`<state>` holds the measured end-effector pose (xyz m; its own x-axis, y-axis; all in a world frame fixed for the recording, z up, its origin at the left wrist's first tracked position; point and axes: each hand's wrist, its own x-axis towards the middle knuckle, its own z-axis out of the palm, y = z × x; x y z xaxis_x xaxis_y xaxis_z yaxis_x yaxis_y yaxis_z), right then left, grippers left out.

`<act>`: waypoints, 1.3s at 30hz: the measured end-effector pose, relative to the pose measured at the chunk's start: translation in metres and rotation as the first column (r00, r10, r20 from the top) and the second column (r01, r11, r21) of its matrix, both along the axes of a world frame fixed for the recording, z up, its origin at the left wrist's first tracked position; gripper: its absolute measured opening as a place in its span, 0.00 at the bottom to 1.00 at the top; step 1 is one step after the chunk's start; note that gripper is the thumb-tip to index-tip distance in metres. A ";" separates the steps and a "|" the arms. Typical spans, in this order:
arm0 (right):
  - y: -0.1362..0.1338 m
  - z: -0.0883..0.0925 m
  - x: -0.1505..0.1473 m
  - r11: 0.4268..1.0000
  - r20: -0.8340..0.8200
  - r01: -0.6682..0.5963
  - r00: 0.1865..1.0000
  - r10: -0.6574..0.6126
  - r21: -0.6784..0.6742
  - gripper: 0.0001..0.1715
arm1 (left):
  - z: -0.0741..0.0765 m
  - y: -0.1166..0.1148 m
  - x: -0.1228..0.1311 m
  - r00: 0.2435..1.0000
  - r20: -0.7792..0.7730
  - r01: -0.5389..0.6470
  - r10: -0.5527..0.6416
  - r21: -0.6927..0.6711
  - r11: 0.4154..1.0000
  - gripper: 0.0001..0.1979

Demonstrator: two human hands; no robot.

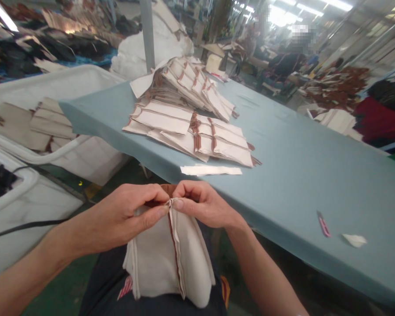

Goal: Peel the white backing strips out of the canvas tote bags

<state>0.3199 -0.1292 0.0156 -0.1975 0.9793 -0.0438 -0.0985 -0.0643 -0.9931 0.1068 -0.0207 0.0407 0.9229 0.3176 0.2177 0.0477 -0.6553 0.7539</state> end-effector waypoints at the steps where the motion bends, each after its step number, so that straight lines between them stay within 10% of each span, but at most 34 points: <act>1: 0.001 -0.001 0.000 1.000 0.008 -0.006 1.000 0.006 0.001 0.32 | -0.001 0.001 -0.001 1.000 -0.003 0.005 -0.005 -0.003 1.000 0.11; 29: 0.007 -0.008 -0.014 0.997 0.206 0.070 0.976 -0.073 0.019 0.31 | -0.008 0.000 -0.002 0.987 -0.114 -0.131 0.112 -0.178 0.975 0.21; 39: 0.001 -0.001 -0.017 0.990 0.418 0.083 0.900 -0.125 0.118 0.08 | -0.018 -0.006 -0.004 0.956 -0.209 -0.235 0.207 -0.119 0.965 0.21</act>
